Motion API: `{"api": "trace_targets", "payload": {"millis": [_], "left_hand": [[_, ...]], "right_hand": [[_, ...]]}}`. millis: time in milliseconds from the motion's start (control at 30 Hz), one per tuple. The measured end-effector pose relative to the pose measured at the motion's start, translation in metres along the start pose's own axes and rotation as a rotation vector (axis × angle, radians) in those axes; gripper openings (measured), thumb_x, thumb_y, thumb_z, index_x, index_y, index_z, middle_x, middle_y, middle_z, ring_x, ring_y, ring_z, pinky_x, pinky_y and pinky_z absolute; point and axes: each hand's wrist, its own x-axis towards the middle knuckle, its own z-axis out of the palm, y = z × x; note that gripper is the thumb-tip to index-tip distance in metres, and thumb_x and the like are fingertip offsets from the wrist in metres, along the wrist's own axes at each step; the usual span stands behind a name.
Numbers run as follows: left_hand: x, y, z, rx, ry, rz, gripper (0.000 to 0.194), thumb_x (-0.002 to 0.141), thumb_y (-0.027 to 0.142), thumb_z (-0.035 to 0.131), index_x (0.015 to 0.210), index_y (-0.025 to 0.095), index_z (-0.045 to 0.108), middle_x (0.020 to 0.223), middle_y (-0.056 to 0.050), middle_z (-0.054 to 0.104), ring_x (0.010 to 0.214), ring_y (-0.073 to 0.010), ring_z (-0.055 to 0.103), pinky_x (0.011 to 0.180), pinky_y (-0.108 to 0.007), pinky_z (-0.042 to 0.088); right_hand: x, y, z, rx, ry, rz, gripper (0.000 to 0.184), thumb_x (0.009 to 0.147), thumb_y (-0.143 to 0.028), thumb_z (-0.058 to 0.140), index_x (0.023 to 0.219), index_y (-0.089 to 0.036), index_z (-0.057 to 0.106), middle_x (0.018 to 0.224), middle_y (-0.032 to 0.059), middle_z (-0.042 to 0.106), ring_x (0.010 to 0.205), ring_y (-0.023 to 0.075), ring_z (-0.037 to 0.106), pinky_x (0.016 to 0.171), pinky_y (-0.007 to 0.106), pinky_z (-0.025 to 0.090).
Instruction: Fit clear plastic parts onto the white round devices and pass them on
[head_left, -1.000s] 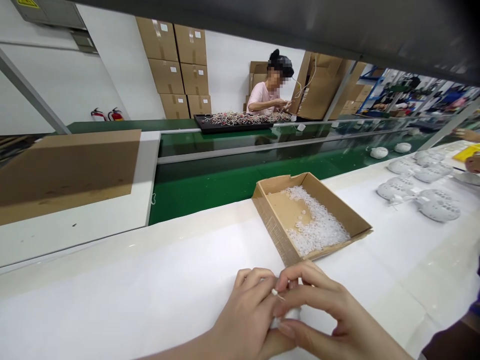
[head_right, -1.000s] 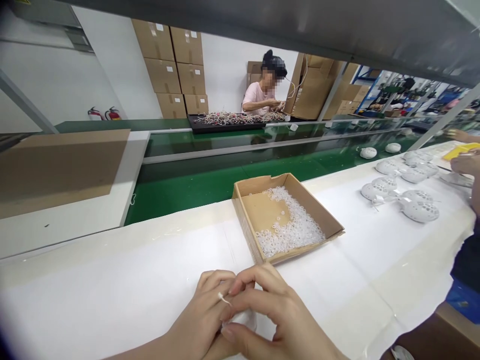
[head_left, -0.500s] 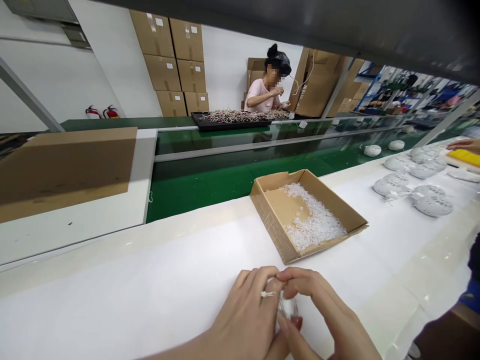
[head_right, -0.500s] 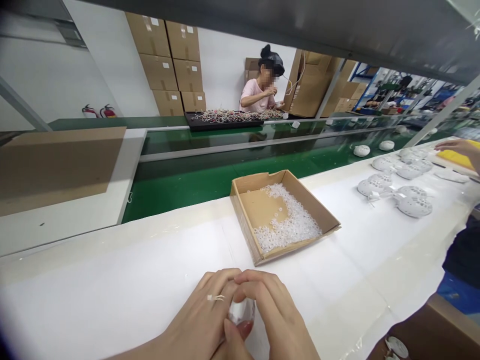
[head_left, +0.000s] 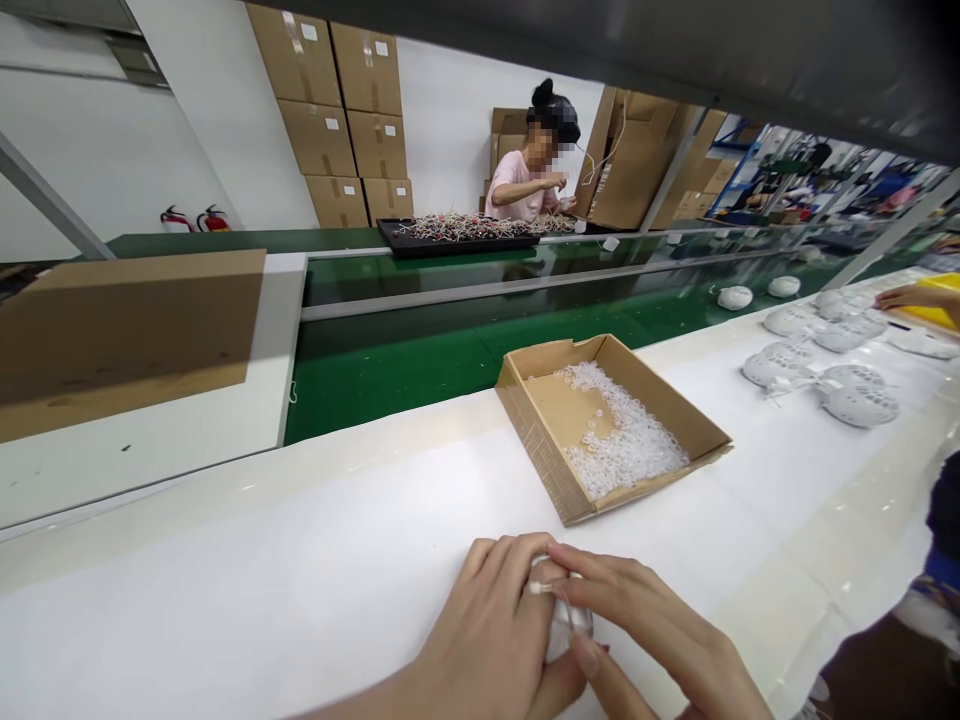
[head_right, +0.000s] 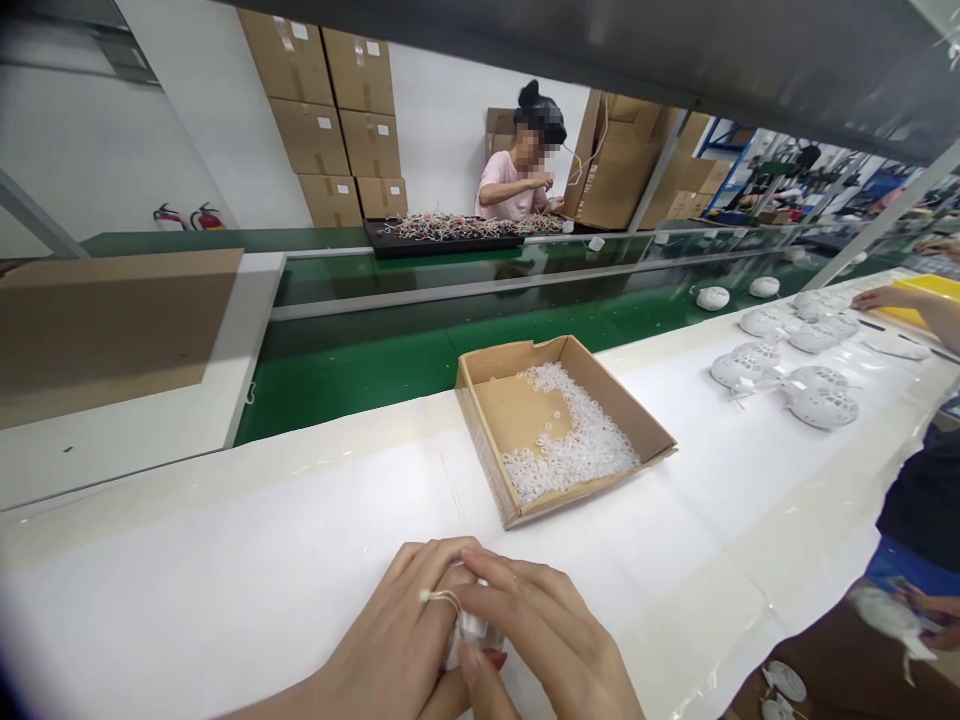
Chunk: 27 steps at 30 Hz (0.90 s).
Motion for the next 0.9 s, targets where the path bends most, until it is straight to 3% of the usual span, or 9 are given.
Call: {"api": "trace_targets", "payload": {"millis": [167, 300, 433, 500, 667, 900], "left_hand": [[-0.001, 0.000, 0.004, -0.011, 0.070, -0.016, 0.017, 0.092, 0.024, 0.060, 0.108, 0.018, 0.058, 0.111, -0.009, 0.065, 0.101, -0.0259, 0.062, 0.083, -0.041, 0.051], [-0.002, 0.002, 0.005, 0.002, 0.058, -0.025, 0.009, 0.092, 0.024, 0.061, 0.099, 0.019, 0.058, 0.111, -0.009, 0.065, 0.102, -0.0261, 0.061, 0.085, -0.042, 0.051], [-0.002, 0.002, 0.004, 0.027, 0.067, -0.010, 0.010, 0.093, 0.021, 0.059, 0.102, 0.019, 0.057, 0.110, -0.009, 0.064, 0.101, -0.0259, 0.061, 0.082, -0.041, 0.051], [-0.002, 0.002, 0.004, 0.044, 0.064, 0.015, 0.011, 0.093, 0.019, 0.057, 0.104, 0.018, 0.055, 0.111, -0.011, 0.063, 0.101, -0.0265, 0.060, 0.080, -0.041, 0.051], [-0.002, -0.001, 0.005, 0.068, 0.062, 0.093, 0.025, 0.086, 0.009, 0.053, 0.111, 0.015, 0.051, 0.111, -0.014, 0.063, 0.100, -0.0277, 0.060, 0.078, -0.042, 0.051], [-0.005, 0.003, 0.002, 0.087, 0.051, 0.032, 0.031, 0.088, 0.014, 0.057, 0.118, 0.017, 0.049, 0.114, -0.013, 0.064, 0.102, -0.0275, 0.061, 0.081, -0.042, 0.052]], "right_hand": [[0.001, -0.005, -0.002, 0.044, 0.028, 0.062, 0.035, 0.084, -0.008, 0.061, 0.114, -0.026, 0.060, 0.118, 0.0041, 0.073, 0.110, 0.0177, 0.068, 0.088, 0.024, 0.060], [0.002, -0.007, 0.002, 0.083, 0.000, 0.066, 0.038, 0.083, -0.007, 0.062, 0.116, -0.027, 0.059, 0.119, 0.0023, 0.073, 0.111, 0.0158, 0.067, 0.088, 0.021, 0.059], [-0.005, -0.007, 0.013, 0.112, 0.120, 0.146, 0.034, 0.086, -0.010, 0.058, 0.115, -0.029, 0.060, 0.121, 0.0018, 0.071, 0.115, 0.0158, 0.064, 0.090, 0.022, 0.057], [-0.009, -0.003, 0.016, 0.109, 0.127, 0.114, 0.036, 0.088, -0.010, 0.058, 0.119, -0.027, 0.060, 0.123, 0.0041, 0.071, 0.115, 0.0173, 0.064, 0.089, 0.024, 0.058], [-0.013, 0.013, 0.006, 0.104, 0.002, 0.000, 0.043, 0.092, -0.010, 0.055, 0.131, -0.027, 0.057, 0.124, 0.0072, 0.072, 0.117, 0.0197, 0.065, 0.092, 0.028, 0.059], [0.008, 0.001, -0.014, -0.049, -0.049, -0.091, 0.028, 0.087, -0.014, 0.064, 0.115, -0.020, 0.066, 0.113, 0.0103, 0.077, 0.104, 0.0201, 0.073, 0.086, 0.025, 0.062]]}}
